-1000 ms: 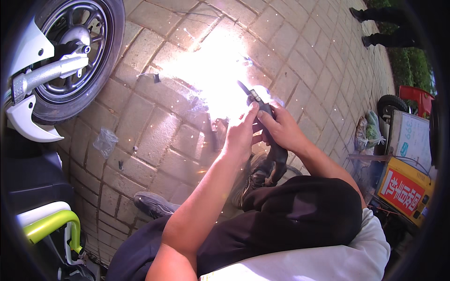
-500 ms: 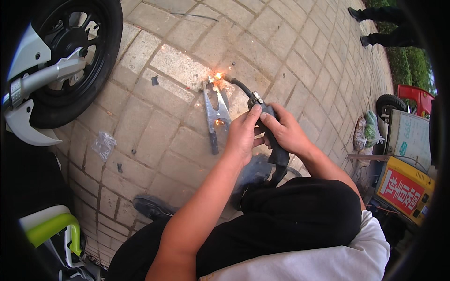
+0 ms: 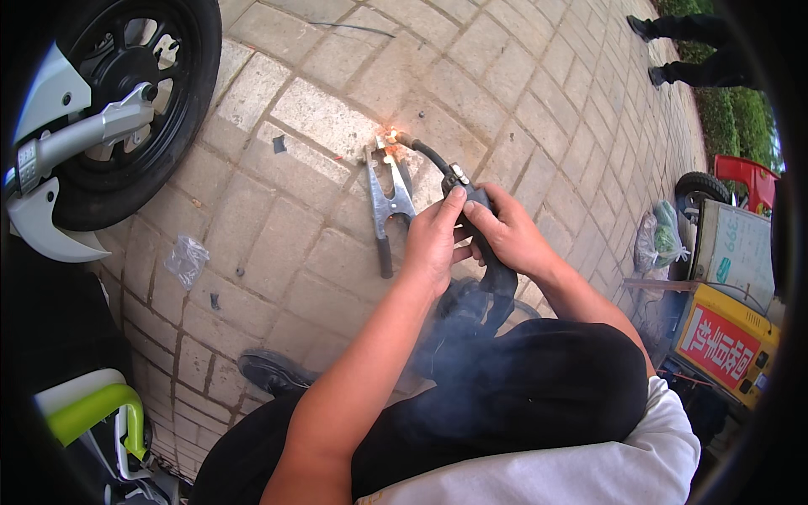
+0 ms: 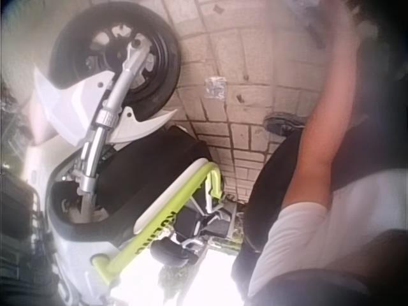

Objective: The person uses a handheld welding torch to weld a metal bracket held by a clamp on the ground. They repeatedly apply the torch to different spots on the bracket, producing sparks, while another person occasionally adjusts the clamp.

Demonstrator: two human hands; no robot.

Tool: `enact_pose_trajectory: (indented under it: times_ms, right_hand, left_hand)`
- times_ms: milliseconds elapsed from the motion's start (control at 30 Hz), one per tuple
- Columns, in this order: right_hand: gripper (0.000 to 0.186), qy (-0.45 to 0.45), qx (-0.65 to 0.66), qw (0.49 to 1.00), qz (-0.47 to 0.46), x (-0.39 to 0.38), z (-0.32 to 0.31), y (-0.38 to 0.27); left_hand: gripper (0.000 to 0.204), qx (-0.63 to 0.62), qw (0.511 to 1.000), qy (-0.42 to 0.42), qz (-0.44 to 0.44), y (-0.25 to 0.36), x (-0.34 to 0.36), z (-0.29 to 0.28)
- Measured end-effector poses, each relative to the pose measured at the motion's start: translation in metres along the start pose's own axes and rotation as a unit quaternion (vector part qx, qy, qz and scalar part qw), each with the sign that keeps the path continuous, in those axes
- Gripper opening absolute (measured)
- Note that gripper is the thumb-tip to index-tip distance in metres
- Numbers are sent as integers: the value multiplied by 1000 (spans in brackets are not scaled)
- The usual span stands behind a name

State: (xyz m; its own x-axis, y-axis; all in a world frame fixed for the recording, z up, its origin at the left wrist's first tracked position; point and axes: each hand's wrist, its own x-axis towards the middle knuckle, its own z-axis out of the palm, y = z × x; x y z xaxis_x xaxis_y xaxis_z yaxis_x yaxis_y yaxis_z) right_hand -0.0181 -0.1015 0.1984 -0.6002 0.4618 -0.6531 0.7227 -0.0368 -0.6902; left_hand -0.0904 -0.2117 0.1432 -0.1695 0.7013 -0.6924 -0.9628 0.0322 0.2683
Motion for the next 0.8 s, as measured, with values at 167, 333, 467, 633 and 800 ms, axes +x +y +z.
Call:
enact_pose_trajectory:
  times_ms: [167, 333, 467, 633, 800]
  right_hand:
    - [33, -27, 24, 999, -1, 2, 1, 0]
    - [36, -33, 24, 999, -6, 5, 2, 1]
    - [38, -35, 18, 999, 20, 4, 0, -3]
    - [34, -13, 41, 998, 42, -9, -7, -11]
    - [35, -26, 36, 998, 38, -12, -16, -16]
  left_hand:
    - [41, 10, 1000, 20, 15, -1, -2, 1]
    - [45, 1, 1000, 22, -3, 0, -1, -1]
    - [44, -1, 1000, 15, -2, 0, -1, -2]
    - [43, 1, 1000, -18, -20, -1, -3, 5]
    - [47, -9, 999, -41, -12, -1, -4, 10]
